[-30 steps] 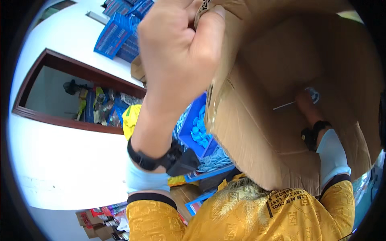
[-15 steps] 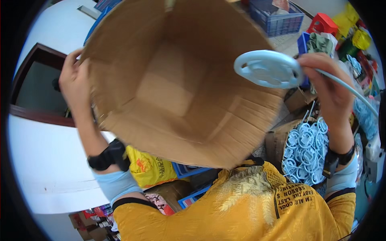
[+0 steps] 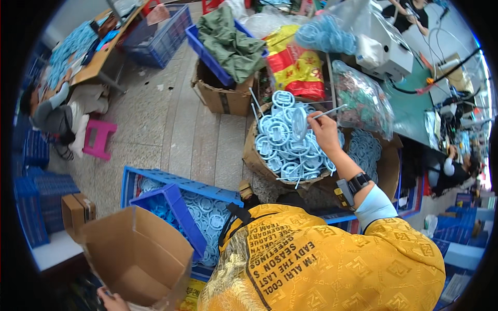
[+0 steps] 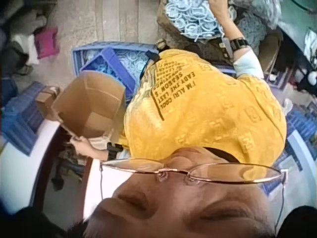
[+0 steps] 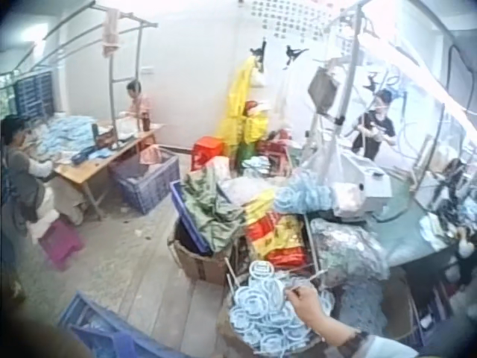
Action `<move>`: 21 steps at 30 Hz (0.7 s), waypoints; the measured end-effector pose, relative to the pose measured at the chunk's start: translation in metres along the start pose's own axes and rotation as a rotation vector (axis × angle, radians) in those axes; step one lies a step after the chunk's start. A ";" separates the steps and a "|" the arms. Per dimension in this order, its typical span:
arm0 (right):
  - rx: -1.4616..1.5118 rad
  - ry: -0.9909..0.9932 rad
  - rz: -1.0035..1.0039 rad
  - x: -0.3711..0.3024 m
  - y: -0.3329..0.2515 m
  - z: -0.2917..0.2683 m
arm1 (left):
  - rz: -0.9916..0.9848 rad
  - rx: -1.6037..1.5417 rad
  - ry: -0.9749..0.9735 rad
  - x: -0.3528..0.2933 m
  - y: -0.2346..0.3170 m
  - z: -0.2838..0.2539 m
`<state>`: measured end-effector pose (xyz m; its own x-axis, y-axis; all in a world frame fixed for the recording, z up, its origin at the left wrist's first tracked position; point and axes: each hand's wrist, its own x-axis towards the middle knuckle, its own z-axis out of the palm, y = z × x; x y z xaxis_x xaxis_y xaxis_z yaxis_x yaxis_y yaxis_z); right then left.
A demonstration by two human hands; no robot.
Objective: Assembling and packing circular blue plastic components in a manufacturing facility.
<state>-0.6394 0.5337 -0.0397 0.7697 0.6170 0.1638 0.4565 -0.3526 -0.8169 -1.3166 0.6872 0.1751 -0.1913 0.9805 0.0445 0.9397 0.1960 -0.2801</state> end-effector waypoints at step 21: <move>0.064 0.252 0.529 -0.045 0.179 0.007 | 0.495 -0.223 0.171 0.070 0.177 -0.006</move>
<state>-0.5953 0.4473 -0.1973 0.9713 0.1801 -0.1552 -0.0402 -0.5189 -0.8539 -1.1622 0.7901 0.1349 0.3186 0.9404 0.1191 0.9462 -0.3081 -0.0984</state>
